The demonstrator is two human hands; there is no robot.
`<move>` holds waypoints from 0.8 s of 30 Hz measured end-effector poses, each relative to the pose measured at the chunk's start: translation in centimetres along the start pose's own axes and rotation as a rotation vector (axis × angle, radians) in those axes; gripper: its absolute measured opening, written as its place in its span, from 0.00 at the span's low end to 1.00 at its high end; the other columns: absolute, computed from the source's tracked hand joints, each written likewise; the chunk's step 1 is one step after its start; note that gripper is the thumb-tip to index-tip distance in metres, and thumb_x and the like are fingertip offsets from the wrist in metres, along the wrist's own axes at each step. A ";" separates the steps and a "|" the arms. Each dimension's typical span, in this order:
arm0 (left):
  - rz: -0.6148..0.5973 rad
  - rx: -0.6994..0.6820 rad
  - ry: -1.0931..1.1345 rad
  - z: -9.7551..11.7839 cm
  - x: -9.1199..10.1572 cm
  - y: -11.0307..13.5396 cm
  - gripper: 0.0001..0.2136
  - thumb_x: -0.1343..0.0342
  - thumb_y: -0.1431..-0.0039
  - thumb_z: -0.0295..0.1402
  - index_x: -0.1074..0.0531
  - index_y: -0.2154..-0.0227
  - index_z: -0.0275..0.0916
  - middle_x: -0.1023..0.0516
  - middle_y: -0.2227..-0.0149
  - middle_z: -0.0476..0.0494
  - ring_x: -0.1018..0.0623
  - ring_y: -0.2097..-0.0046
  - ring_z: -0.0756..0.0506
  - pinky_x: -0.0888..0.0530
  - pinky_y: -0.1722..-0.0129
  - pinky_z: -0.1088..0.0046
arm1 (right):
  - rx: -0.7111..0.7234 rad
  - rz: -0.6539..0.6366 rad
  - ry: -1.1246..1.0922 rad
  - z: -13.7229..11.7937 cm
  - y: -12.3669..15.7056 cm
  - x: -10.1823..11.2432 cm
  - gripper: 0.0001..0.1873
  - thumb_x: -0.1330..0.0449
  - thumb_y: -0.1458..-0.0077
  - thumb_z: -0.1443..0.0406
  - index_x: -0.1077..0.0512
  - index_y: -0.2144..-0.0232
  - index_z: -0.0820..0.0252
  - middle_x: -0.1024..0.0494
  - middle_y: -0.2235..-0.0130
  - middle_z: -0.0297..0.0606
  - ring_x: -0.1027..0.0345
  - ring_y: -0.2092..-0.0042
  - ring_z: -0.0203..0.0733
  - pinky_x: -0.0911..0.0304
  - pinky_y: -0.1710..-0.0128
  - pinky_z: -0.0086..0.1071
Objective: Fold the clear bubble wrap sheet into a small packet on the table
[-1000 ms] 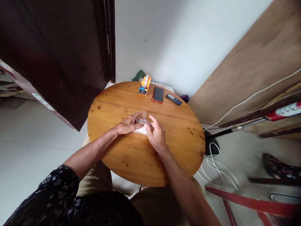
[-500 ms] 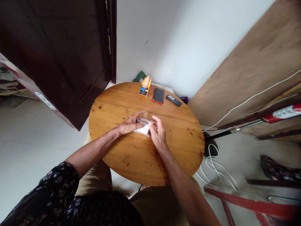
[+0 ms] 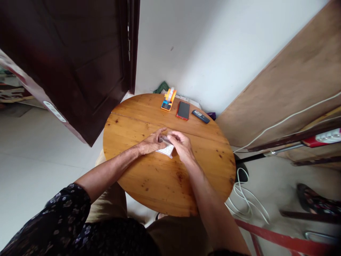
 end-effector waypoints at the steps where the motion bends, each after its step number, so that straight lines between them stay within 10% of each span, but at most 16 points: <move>1: 0.009 0.000 0.002 -0.1 0.0 -0.1 0.46 0.37 0.53 0.30 0.50 0.31 0.36 0.25 0.51 0.38 0.28 0.64 0.51 0.33 0.66 0.74 | -0.001 0.007 -0.010 0.0 0.1 -0.1 0.20 0.32 0.56 0.51 0.23 0.64 0.56 0.19 0.67 0.37 0.24 0.64 0.45 0.30 0.63 0.38; 24: 0.044 -0.001 0.045 -0.2 0.5 -0.2 0.43 0.33 0.50 0.31 0.45 0.33 0.36 0.23 0.51 0.37 0.24 0.60 0.48 0.29 0.59 0.71 | 0.084 0.064 -0.032 -0.9 1.4 0.2 0.10 0.35 0.53 0.55 0.22 0.73 0.55 0.22 0.71 0.32 0.31 0.67 0.40 0.37 0.64 0.34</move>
Point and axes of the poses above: each hand's wrist, its own y-axis away from the middle knuckle, its own x-axis out of the back of the hand, z = x × y, the point moved 4 cm from there along -y, towards the middle knuckle
